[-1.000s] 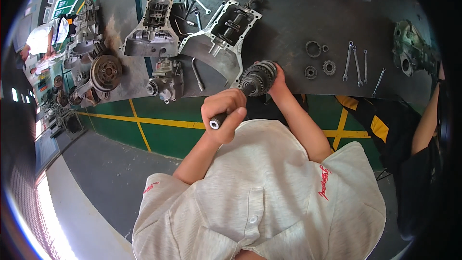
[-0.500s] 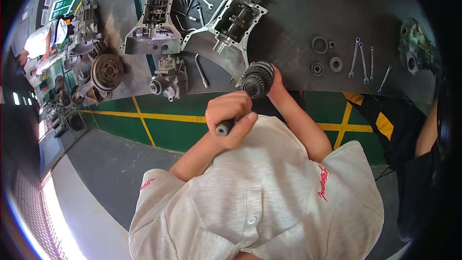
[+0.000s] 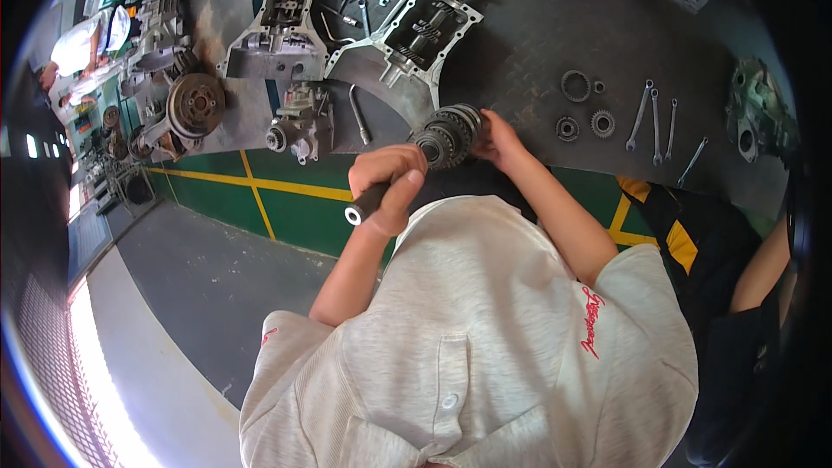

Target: Manually assemble various gears, bearings, and rings onto a transmission main shaft.

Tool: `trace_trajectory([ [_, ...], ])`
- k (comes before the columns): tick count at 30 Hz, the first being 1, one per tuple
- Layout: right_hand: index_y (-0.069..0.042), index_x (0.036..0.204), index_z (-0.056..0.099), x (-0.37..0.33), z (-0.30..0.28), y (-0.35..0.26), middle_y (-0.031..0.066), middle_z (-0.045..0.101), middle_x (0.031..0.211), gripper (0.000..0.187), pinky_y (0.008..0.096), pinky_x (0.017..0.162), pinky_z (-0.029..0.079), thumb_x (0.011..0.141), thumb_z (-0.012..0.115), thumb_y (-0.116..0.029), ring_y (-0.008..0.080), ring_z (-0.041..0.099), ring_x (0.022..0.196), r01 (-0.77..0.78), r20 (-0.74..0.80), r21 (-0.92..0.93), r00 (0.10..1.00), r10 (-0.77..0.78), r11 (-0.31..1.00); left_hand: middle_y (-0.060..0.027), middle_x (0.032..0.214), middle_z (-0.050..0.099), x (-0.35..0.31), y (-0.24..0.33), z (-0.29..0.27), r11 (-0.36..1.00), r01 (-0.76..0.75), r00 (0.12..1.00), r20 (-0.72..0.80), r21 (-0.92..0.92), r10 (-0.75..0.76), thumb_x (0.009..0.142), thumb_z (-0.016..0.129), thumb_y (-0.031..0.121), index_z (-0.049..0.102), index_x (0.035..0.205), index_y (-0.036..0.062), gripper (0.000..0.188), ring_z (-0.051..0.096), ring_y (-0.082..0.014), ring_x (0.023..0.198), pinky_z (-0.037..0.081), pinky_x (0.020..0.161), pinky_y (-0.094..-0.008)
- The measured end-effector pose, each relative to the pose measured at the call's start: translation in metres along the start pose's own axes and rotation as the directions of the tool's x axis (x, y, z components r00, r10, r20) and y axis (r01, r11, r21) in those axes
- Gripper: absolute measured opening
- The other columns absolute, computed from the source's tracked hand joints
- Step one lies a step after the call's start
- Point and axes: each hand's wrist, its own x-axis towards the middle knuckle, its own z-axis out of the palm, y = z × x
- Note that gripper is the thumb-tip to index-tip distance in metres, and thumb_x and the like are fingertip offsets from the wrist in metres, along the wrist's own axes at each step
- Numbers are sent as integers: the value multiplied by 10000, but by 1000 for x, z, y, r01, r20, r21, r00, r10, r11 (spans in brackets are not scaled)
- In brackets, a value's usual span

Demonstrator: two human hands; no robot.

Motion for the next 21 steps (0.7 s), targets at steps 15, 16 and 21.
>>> trace_trajectory([
  [15,-89,1081,683,-139,80,-26,97,645,1228,481,462,999,457,663,878,-224,330,585,1171,881,951,-265,171,-258,-393,-170,761,565,-11,7,8,956,-120,992,73,268,104,815,624,177,327,608,31,390,547,-284,761,465,727,-395],
  [16,-85,1039,681,-136,80,-25,91,673,1137,450,460,957,470,651,873,-207,326,618,1096,876,956,-262,179,-234,-404,-182,791,582,-10,7,9,934,-177,983,97,309,154,809,627,192,330,609,31,393,569,-302,815,484,772,-412],
  [21,-78,998,671,-126,76,-12,84,679,935,415,443,875,495,626,840,-149,329,649,946,886,921,-247,89,-378,-393,-205,954,670,-18,4,-1,924,-201,974,171,325,151,790,694,185,475,665,22,300,628,-351,966,495,889,-461],
])
